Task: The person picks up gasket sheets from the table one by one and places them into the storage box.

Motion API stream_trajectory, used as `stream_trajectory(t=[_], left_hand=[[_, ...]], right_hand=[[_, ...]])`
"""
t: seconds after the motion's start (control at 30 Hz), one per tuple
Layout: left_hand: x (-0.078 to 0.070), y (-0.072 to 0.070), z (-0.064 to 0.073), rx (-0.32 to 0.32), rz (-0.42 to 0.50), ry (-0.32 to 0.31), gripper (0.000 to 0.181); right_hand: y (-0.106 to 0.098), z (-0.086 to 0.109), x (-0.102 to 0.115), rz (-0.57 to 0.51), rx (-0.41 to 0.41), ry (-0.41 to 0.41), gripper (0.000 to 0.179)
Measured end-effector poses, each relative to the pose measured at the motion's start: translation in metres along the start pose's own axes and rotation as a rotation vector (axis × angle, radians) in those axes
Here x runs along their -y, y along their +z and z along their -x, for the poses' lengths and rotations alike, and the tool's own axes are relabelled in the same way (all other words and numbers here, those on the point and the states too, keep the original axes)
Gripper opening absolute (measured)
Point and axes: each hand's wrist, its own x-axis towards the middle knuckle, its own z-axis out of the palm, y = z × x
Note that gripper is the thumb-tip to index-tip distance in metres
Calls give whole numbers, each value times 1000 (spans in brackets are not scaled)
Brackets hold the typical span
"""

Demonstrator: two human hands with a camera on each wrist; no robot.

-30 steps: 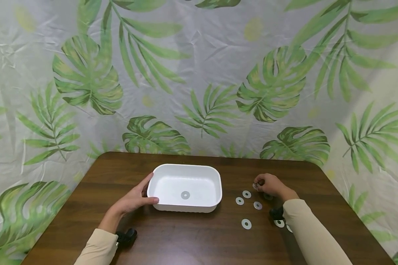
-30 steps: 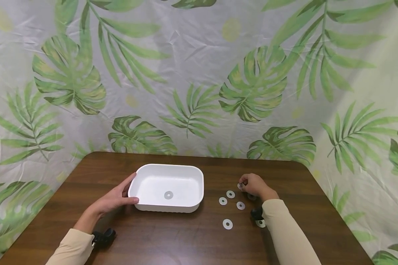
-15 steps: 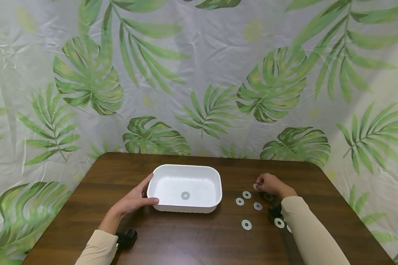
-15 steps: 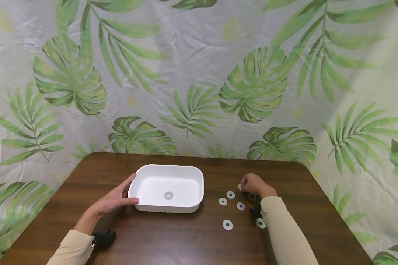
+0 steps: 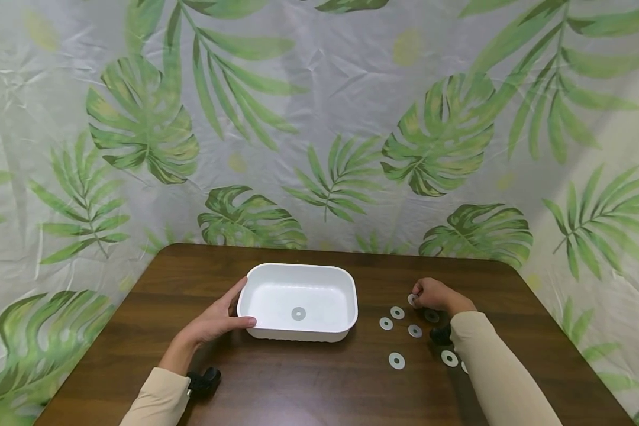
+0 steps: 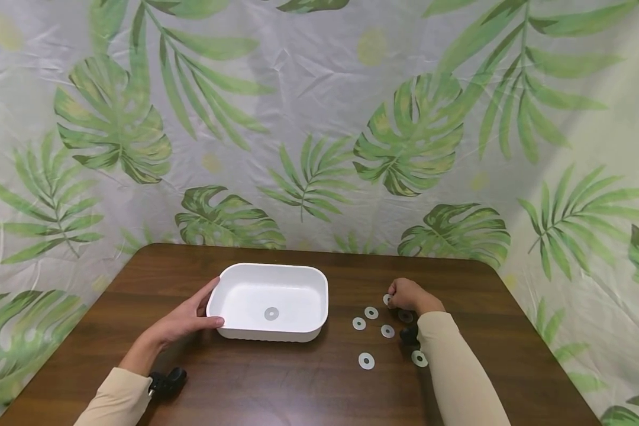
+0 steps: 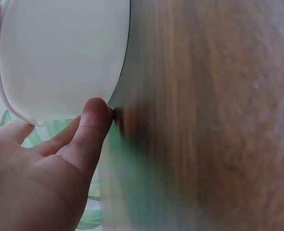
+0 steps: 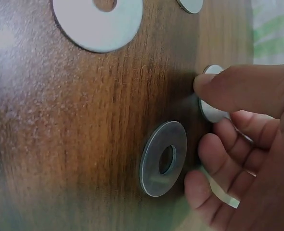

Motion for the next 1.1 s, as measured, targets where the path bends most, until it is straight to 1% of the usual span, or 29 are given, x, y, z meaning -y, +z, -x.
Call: stream_trajectory(t=[0.1, 0.23, 0.33, 0.43, 0.67, 0.93, 1.1], left_hand=[[-1, 0, 0, 1, 3, -1, 107], [-3, 0, -1, -3, -6, 0, 107], [-4, 0, -2, -7, -17, -2, 107], [-2, 1, -3, -1, -23, -1, 106], [-1, 2, -4, 2, 2, 4, 106], [0, 2, -3, 1, -2, 17, 105], [0, 1, -1, 3, -5, 26, 106]], right_hand=[[1, 1, 0, -1, -28, -15, 22], [3, 2, -6, -6, -81, -77, 26], [3, 4, -10, -41, -83, -126, 26], [3, 5, -14, -76, -61, -162, 26], [4, 5, -20, -87, -44, -142, 32], [7, 4, -19, -48, -70, -162, 34], [8, 4, -18, -33, -67, -172, 35]])
